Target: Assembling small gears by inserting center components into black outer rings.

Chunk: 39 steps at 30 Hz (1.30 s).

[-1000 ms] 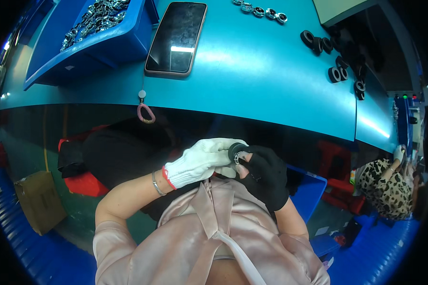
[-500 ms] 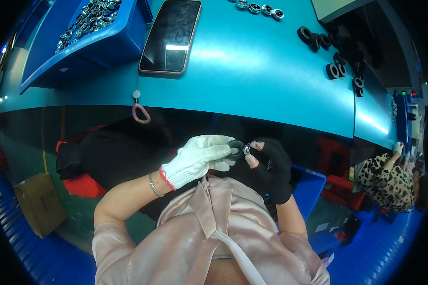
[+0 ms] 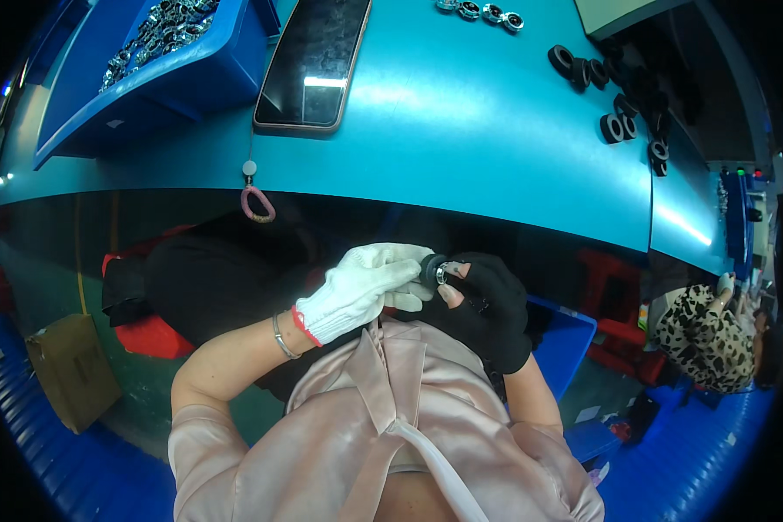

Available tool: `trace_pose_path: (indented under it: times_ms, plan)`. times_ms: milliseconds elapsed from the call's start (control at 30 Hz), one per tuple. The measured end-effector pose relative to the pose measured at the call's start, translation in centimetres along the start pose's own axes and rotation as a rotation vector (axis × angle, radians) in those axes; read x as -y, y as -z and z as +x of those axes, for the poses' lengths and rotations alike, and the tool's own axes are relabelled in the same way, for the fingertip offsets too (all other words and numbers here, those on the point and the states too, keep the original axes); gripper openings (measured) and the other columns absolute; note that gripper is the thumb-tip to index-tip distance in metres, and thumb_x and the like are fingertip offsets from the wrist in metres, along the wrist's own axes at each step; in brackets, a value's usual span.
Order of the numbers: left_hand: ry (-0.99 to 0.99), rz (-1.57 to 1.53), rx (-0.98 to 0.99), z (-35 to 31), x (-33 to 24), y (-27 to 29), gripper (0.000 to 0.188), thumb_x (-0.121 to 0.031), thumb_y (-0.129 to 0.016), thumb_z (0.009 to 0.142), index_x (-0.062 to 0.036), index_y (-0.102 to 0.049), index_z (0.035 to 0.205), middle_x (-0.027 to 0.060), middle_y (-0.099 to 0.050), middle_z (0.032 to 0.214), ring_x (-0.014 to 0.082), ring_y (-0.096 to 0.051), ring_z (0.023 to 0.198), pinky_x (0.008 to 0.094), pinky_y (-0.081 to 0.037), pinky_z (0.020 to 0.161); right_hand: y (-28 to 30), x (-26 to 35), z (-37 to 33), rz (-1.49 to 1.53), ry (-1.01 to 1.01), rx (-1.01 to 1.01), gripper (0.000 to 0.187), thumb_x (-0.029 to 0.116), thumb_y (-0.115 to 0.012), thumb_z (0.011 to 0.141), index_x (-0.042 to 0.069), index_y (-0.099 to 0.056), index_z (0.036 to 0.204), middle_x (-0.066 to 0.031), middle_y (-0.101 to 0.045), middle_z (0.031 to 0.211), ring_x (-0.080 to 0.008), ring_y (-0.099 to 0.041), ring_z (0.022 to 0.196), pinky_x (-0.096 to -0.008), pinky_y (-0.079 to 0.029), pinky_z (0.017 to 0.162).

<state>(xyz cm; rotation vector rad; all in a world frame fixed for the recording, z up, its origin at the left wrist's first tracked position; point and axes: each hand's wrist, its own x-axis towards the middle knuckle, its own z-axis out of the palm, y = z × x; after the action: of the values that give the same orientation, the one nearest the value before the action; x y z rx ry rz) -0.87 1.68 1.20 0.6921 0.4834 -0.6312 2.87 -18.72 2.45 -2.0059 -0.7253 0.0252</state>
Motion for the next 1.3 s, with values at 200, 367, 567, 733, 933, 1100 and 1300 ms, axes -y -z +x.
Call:
trace_pose_path:
  times_ms: [200,367,567,733,933,1100,1300]
  plan:
    - [0.010,0.012,0.049,-0.1,-0.3,0.7,0.037,-0.009,-0.053,0.095,0.0061,-0.049,0.129,0.0130,-0.065,0.106,0.0163,-0.066,0.090,0.0281,-0.056,0.078,-0.8,-0.3,-0.1,-0.013,0.014,-0.029,0.026,0.007,-0.075,0.074,0.004,-0.064,0.097,-0.0130,-0.066,0.095,-0.0252,-0.066,0.077,-0.0314,-0.053,0.063]
    - [-0.028,0.093,0.060,0.0,-0.3,-0.1,0.042,-0.013,-0.057,0.093,0.0082,-0.048,0.128,0.0152,-0.064,0.108,0.0204,-0.067,0.089,0.0304,-0.055,0.075,-0.1,-0.1,0.2,-0.015,0.031,0.056,0.032,-0.002,-0.076,0.071,0.000,-0.062,0.099,-0.0173,-0.066,0.095,-0.0261,-0.066,0.077,-0.0318,-0.054,0.067]
    - [-0.050,0.307,-0.077,-0.1,-0.9,-1.3,0.034,-0.001,-0.066,0.085,0.0049,-0.051,0.115,0.0134,-0.065,0.105,0.0178,-0.068,0.089,0.0252,-0.054,0.075,-1.7,-0.3,-0.1,-0.022,0.029,0.110,0.040,0.007,-0.074,0.074,0.006,-0.060,0.112,-0.0120,-0.064,0.100,-0.0269,-0.065,0.084,-0.0342,-0.052,0.071]
    - [-0.332,0.370,-0.059,-0.2,0.8,-1.0,0.035,0.000,-0.068,0.083,0.0052,-0.049,0.113,0.0140,-0.061,0.114,0.0194,-0.068,0.092,0.0280,-0.055,0.079,-2.7,-1.6,-0.8,0.157,-0.139,0.135,0.050,0.009,-0.073,0.074,0.005,-0.051,0.119,-0.0140,-0.062,0.101,-0.0296,-0.064,0.081,-0.0343,-0.052,0.070]
    - [-0.597,1.223,-0.175,-1.1,-0.3,-0.7,0.032,-0.018,-0.065,0.085,-0.0062,-0.055,0.113,0.0157,-0.063,0.097,0.0264,-0.068,0.080,0.0315,-0.052,0.071,-2.8,-0.9,-0.5,-0.139,-0.002,0.141,0.039,0.008,-0.070,0.074,0.007,-0.054,0.110,-0.0121,-0.061,0.093,-0.0301,-0.063,0.072,-0.0370,-0.050,0.061]
    - [-0.805,1.438,-0.218,-1.1,-0.6,-0.8,0.023,-0.011,-0.069,0.078,-0.0049,-0.066,0.100,0.0107,-0.065,0.077,0.0251,-0.065,0.065,0.0296,-0.050,0.062,-3.2,-0.8,-0.7,-0.143,0.039,0.124,0.038,0.008,-0.070,0.074,0.007,-0.055,0.108,-0.0118,-0.061,0.092,-0.0302,-0.063,0.073,-0.0377,-0.050,0.059]
    - [-0.602,1.024,-0.173,-0.6,-0.9,-0.2,0.027,-0.007,-0.067,0.081,0.0015,-0.064,0.107,0.0118,-0.070,0.089,0.0154,-0.068,0.073,0.0256,-0.052,0.069,-2.9,-0.1,1.1,-0.152,-0.017,0.142,0.038,0.009,-0.069,0.075,0.006,-0.055,0.110,-0.0125,-0.061,0.093,-0.0313,-0.064,0.075,-0.0377,-0.051,0.063]
